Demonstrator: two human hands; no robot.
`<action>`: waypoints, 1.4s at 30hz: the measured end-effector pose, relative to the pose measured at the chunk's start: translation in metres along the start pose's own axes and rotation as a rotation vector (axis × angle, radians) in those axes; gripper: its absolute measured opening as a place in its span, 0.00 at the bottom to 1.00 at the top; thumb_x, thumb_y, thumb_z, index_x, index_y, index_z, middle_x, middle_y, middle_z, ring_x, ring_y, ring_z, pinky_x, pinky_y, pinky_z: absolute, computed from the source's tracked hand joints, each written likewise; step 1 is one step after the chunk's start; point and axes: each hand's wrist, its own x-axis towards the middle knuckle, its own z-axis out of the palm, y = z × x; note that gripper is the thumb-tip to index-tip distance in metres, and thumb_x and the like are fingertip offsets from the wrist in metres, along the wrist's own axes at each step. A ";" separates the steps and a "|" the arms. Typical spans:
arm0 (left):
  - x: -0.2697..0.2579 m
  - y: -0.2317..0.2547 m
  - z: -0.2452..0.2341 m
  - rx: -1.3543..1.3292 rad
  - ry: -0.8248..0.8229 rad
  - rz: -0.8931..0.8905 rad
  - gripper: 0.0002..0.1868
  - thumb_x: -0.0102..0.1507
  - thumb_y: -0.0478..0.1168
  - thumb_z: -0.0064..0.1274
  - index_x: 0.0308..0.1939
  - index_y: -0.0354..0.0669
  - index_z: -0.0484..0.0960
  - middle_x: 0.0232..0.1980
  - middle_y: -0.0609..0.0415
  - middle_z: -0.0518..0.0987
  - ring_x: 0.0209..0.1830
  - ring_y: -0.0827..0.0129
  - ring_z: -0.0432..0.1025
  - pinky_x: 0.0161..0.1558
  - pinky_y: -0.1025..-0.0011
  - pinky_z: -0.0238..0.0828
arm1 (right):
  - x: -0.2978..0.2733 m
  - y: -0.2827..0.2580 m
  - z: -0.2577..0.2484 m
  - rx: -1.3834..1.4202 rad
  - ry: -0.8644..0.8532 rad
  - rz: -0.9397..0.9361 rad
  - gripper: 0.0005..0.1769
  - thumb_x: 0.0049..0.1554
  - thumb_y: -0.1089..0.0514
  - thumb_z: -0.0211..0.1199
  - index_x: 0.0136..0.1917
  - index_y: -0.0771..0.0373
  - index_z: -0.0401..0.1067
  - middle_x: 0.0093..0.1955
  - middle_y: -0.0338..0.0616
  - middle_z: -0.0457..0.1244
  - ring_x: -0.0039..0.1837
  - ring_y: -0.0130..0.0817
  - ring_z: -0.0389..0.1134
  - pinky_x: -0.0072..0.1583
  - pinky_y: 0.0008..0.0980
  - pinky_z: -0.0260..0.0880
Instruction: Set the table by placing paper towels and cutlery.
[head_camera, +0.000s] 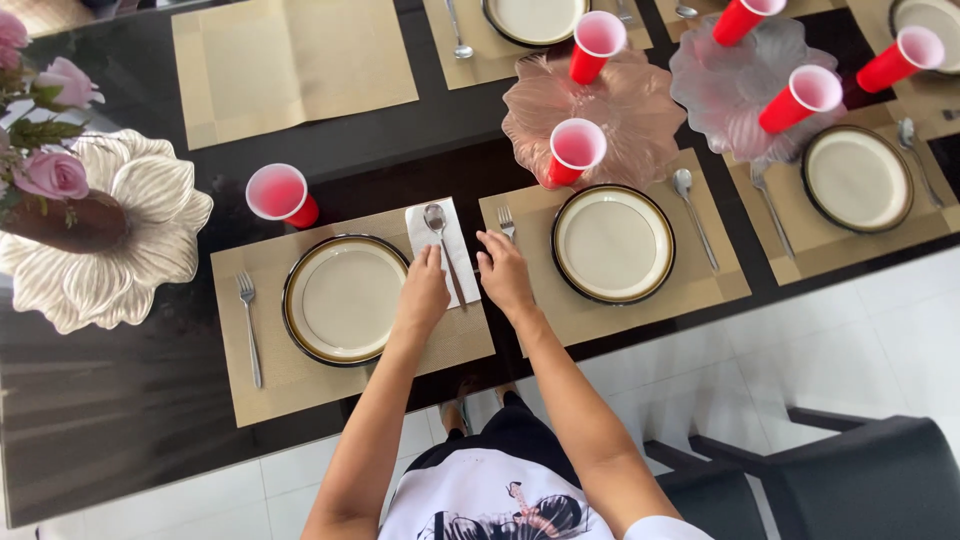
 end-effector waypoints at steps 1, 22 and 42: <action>0.002 0.014 -0.026 0.000 -0.002 0.014 0.25 0.65 0.31 0.48 0.67 0.28 0.67 0.67 0.34 0.69 0.64 0.45 0.68 0.60 0.56 0.69 | -0.001 -0.008 -0.006 -0.001 0.014 0.004 0.21 0.59 0.61 0.61 0.65 0.62 0.73 0.69 0.53 0.64 0.69 0.50 0.65 0.70 0.43 0.64; -0.013 0.117 -0.130 -0.510 -0.039 0.185 0.10 0.69 0.36 0.51 0.54 0.38 0.76 0.46 0.45 0.83 0.38 0.60 0.78 0.40 0.65 0.74 | -0.082 -0.088 -0.121 0.350 0.326 0.268 0.17 0.63 0.59 0.61 0.65 0.62 0.73 0.52 0.40 0.72 0.50 0.25 0.71 0.54 0.26 0.72; 0.010 0.260 -0.074 -0.598 -0.126 0.427 0.13 0.65 0.34 0.59 0.33 0.37 0.68 0.27 0.50 0.72 0.27 0.64 0.70 0.27 0.67 0.69 | -0.141 -0.030 -0.264 0.613 0.632 0.412 0.13 0.65 0.57 0.57 0.62 0.61 0.73 0.45 0.37 0.70 0.40 0.21 0.68 0.42 0.24 0.67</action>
